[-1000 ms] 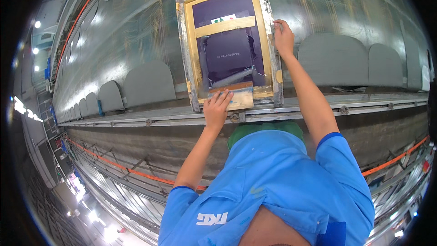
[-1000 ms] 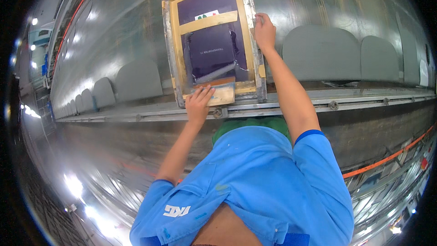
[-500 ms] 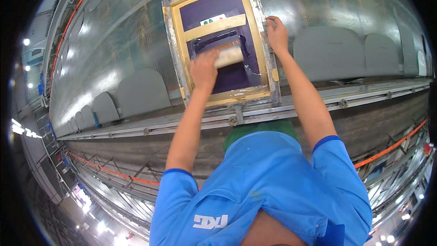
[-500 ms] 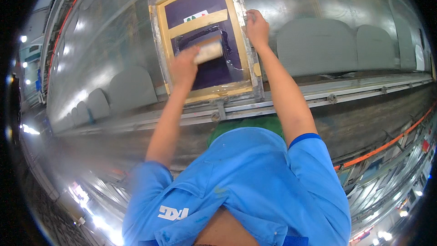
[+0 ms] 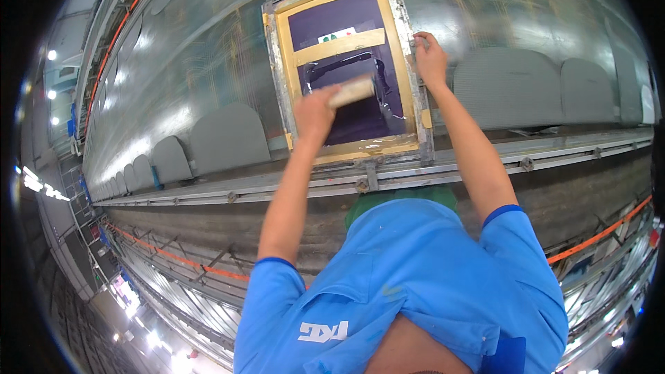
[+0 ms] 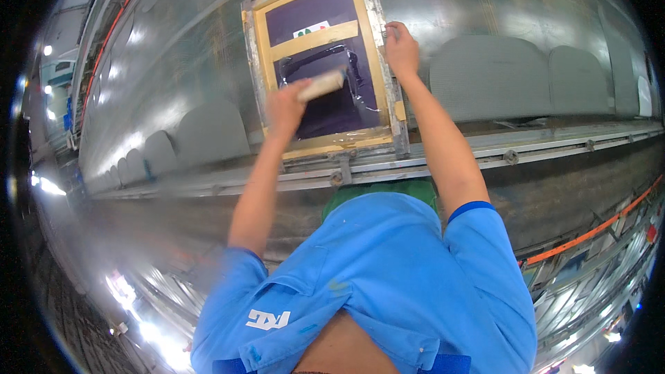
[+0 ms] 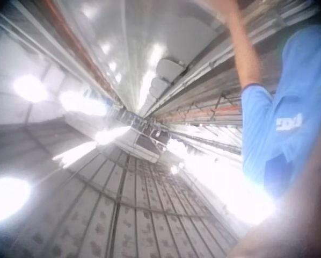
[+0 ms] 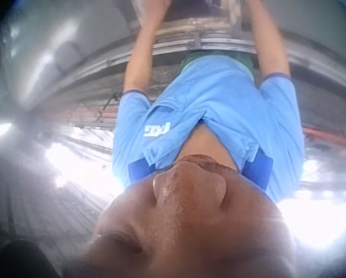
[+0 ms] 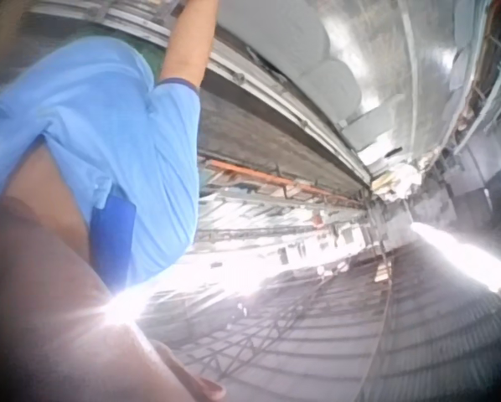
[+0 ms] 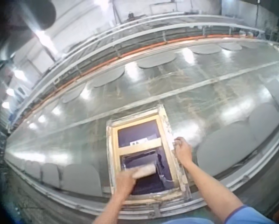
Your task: The person uses a squeegee to spread purple ink across a screen printing frame. They repeatedly pull the squeegee from top to bottom to coat the mesh evenly. The person briefly moves the frame to a side station to add more ink from a bottle before returning to the main table to continue the process.
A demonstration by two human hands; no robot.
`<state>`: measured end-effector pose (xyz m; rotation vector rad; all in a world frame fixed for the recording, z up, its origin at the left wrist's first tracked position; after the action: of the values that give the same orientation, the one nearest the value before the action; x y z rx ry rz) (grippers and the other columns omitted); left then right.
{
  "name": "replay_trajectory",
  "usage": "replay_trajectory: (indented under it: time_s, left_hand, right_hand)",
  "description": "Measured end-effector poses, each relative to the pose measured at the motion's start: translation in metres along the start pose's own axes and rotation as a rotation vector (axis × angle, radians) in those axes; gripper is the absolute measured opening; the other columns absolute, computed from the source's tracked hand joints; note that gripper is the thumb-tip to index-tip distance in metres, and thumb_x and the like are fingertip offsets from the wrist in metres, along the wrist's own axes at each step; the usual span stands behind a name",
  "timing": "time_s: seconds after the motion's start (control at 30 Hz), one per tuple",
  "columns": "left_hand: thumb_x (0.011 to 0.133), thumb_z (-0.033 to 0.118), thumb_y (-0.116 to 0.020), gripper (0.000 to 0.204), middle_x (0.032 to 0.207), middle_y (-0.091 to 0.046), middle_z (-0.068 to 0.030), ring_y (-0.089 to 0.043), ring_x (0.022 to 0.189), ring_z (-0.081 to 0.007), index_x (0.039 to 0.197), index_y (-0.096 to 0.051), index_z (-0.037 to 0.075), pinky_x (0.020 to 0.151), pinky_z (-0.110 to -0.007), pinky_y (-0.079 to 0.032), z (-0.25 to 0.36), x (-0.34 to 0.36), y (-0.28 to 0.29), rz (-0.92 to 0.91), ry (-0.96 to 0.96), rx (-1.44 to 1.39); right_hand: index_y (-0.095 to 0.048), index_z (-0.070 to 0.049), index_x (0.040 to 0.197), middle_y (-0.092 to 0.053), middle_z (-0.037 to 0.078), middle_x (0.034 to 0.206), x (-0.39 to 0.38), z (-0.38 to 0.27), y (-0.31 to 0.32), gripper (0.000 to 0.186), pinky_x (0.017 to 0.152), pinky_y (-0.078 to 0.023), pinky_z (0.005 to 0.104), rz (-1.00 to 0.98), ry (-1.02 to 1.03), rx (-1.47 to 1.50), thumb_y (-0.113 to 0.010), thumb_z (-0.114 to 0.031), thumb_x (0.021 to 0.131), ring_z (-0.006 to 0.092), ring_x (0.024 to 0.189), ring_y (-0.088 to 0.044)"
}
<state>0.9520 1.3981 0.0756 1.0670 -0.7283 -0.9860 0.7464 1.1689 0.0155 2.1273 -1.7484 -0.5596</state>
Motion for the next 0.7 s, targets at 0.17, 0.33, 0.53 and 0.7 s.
replay_trajectory:
  time_s: [0.17, 0.33, 0.53, 0.7]
  left_hand:
    - [0.075, 0.005, -0.07, 0.041, 0.1, -0.074, -0.006, -0.07, 0.091, -0.0272, 0.111, -0.075, 0.024, 0.078, -0.039, -0.054, -0.002, 0.068, 0.002, 0.036, -0.144, 0.073]
    - [0.067, -0.007, -0.064, 0.052, 0.112, -0.073, -0.0021, -0.067, 0.105, -0.0215, 0.111, -0.073, 0.019, 0.082, -0.039, -0.051, 0.027, -0.033, -0.013, 0.121, -0.21, 0.149]
    - [0.068, -0.005, -0.068, 0.05, 0.116, -0.072, -0.0045, -0.067, 0.108, -0.0241, 0.113, -0.074, 0.016, 0.088, -0.037, -0.051, 0.016, -0.014, -0.008, 0.077, -0.118, -0.048]
    - [0.074, -0.001, -0.066, 0.041, 0.112, -0.073, 0.0006, -0.068, 0.101, -0.0193, 0.109, -0.075, 0.02, 0.08, -0.038, -0.045, 0.007, 0.052, -0.015, -0.021, -0.022, 0.074]
  right_hand:
    - [-0.067, -0.011, 0.11, -0.067, 0.022, 0.075, 0.001, -0.003, 0.007, 0.024, 0.07, -0.05, 0.0456, 0.075, 0.105, 0.034, -0.057, -0.029, 0.097, 0.0379, 0.074, -0.068]
    - [-0.067, -0.01, 0.111, -0.069, 0.022, 0.08, 0.002, 0.0, 0.009, 0.025, 0.072, -0.05, 0.0463, -0.031, -0.042, 0.09, -0.057, -0.028, 0.097, 0.0398, 0.078, -0.068]
    - [-0.068, -0.011, 0.111, -0.068, 0.021, 0.076, 0.003, -0.008, 0.013, 0.024, 0.07, -0.049, 0.0476, 0.025, 0.019, 0.034, -0.057, -0.028, 0.097, 0.0405, 0.075, -0.067]
    - [-0.068, -0.012, 0.109, -0.068, 0.021, 0.075, 0.007, 0.002, 0.013, 0.023, 0.069, -0.049, 0.0472, 0.057, 0.058, 0.041, -0.058, -0.027, 0.096, 0.0399, 0.074, -0.067]
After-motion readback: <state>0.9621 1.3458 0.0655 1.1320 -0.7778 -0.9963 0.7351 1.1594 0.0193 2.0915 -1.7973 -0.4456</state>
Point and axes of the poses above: each hand's wrist, its own x-axis towards the middle knuckle, its own y-axis out of the back of the hand, z = x × y, the point moved 5 cm from there along x, towards the middle knuckle
